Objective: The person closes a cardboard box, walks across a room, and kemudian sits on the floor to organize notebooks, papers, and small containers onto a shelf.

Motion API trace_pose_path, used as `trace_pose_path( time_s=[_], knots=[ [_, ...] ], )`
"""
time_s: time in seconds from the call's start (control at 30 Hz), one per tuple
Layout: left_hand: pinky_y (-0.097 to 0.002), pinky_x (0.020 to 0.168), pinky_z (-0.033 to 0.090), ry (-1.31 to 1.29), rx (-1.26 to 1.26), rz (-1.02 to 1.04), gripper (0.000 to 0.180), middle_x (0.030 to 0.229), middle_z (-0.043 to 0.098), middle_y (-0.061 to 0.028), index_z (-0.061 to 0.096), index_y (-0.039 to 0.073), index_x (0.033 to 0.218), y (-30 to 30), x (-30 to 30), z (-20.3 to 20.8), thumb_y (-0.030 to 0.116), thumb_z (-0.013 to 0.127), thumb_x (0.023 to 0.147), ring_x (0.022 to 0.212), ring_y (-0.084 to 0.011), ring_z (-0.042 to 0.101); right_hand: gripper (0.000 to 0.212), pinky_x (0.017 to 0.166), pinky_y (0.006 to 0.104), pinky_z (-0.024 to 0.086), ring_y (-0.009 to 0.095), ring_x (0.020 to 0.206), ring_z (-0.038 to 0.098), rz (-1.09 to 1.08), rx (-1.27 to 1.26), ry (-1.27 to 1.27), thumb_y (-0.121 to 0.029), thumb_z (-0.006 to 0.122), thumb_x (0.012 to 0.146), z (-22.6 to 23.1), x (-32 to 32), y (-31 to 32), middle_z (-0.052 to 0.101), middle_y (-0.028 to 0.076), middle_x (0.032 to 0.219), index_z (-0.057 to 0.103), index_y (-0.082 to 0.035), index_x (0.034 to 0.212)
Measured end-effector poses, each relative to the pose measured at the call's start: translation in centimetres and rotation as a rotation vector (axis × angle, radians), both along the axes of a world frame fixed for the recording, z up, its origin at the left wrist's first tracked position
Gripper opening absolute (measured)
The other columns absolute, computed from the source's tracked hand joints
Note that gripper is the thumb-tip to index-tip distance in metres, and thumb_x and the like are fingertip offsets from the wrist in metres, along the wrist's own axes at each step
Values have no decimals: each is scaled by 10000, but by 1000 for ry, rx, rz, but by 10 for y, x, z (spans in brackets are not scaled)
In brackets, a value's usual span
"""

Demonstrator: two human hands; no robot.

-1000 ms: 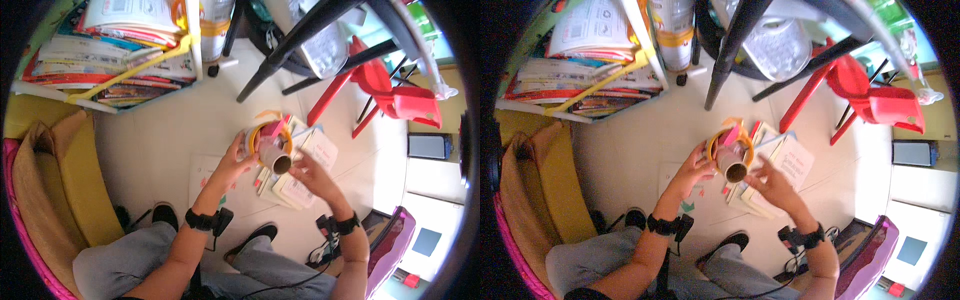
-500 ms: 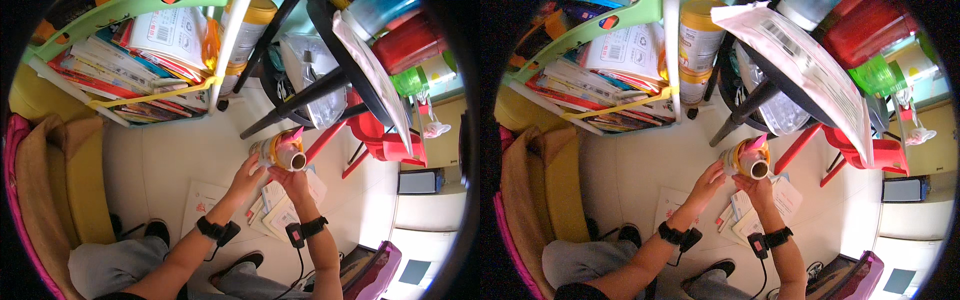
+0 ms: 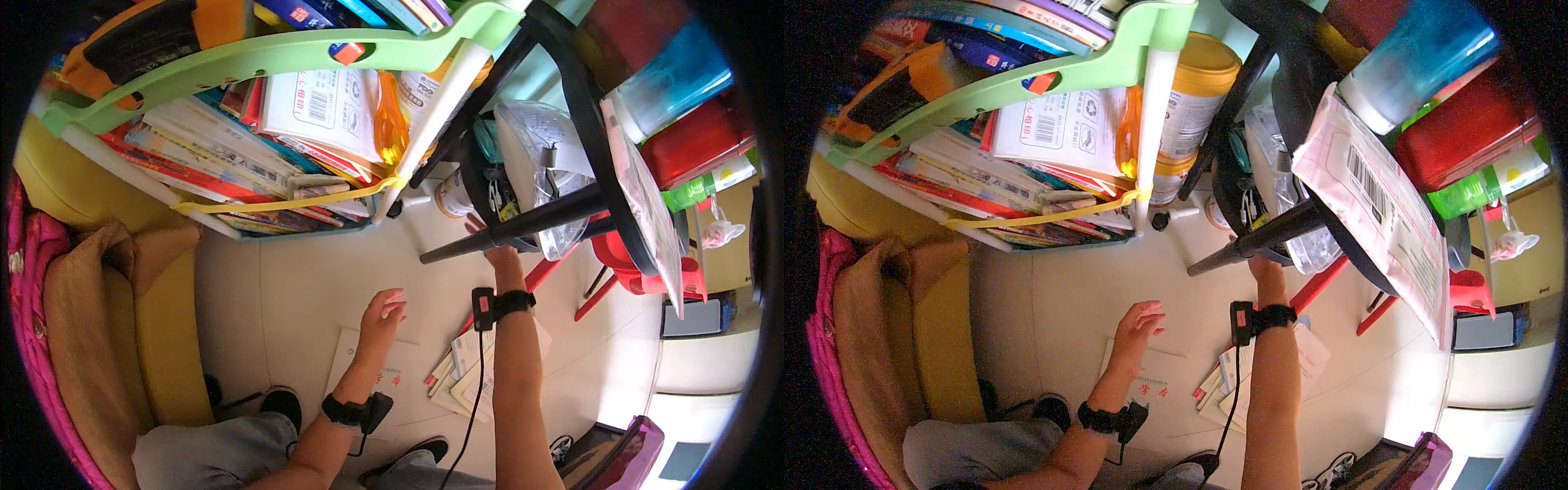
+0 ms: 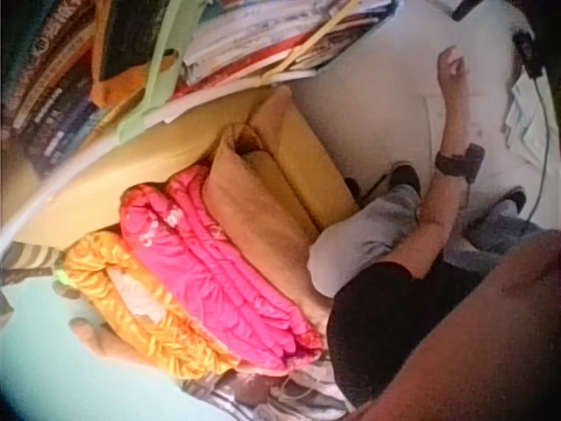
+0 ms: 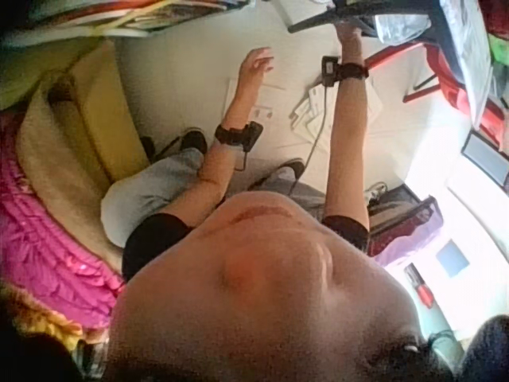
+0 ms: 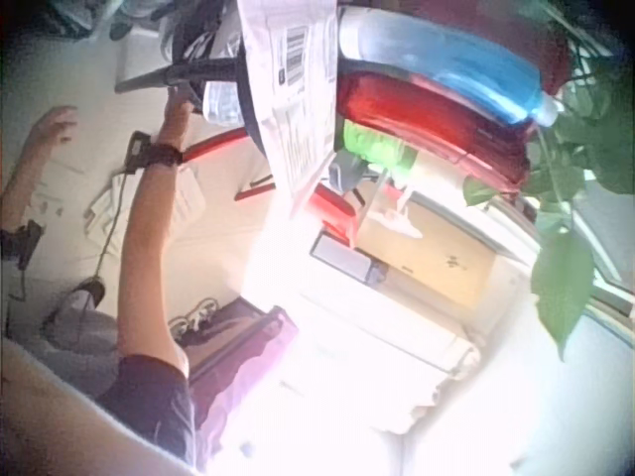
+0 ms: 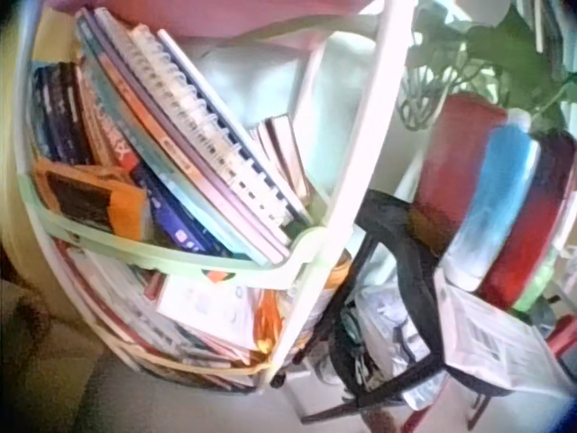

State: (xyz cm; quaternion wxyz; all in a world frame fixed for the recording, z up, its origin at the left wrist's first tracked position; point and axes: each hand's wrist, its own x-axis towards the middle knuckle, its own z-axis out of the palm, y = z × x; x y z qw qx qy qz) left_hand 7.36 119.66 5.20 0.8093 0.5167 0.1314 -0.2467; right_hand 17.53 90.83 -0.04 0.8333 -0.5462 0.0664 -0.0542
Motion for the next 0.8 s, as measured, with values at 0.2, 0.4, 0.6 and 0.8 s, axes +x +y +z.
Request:
trace_pose_path(
  time_s=[0.2,0.4,0.6,0.8],
  knots=[
    [-300,750,431,24,-186,183,227,995,524,-72,500,26,1016,25,17,50,89,506,798,916,-176,516,107,496,236,460,118,555,574,84,-775,344,-41,467,819,77,-91,100,599,90,658,530,25,875],
    [-305,745,427,24,-366,284,224,973,534,-67,511,38,996,46,28,65,95,528,780,908,-184,522,293,734,283,448,189,845,546,-214,-1105,-385,30,485,786,215,-18,194,528,139,991,450,22,1077],
    [-301,737,428,50,-420,320,222,948,537,-59,519,50,989,51,26,51,108,535,775,887,-180,530,344,812,425,376,389,928,466,-400,-1486,-518,-99,563,721,235,110,160,509,231,957,479,12,1036],
    [-281,717,430,65,-436,315,181,895,541,-50,529,47,954,56,33,51,110,521,784,831,-156,533,343,778,394,416,335,875,526,-238,-1731,-404,-210,647,673,237,144,150,563,180,913,560,-26,948]
  ],
)
